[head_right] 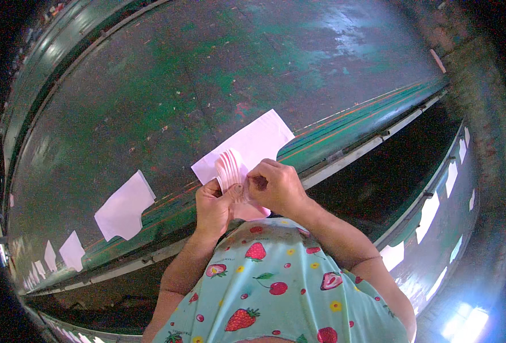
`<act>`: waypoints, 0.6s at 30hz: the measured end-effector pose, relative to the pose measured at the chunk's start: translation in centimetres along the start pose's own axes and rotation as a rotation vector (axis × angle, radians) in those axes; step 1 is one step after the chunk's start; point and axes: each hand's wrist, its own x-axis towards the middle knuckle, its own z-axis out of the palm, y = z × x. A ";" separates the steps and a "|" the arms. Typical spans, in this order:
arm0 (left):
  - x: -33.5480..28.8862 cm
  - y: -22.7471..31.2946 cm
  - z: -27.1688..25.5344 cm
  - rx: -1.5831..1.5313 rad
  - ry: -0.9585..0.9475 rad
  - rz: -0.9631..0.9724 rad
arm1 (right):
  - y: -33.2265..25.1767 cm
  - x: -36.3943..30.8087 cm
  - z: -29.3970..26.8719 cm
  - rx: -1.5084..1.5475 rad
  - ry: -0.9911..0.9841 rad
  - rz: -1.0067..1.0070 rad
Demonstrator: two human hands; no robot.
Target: The person stands at a green conveyor belt and repeatedly pulls individual pink tissue sheets from a stack, separating them one by one. The separated sheets are placed on the moving belt as they pass by.
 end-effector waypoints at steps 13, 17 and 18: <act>-1.5 0.9 5.2 0.337 0.170 0.176 | 3.2 0.5 -3.0 0.222 -0.084 -0.091; -1.7 -0.2 10.0 0.252 0.228 0.237 | 6.0 0.7 -7.1 0.425 -0.199 -0.083; -1.7 -0.5 11.4 0.259 0.249 0.259 | 6.8 0.6 -8.2 0.478 -0.223 -0.081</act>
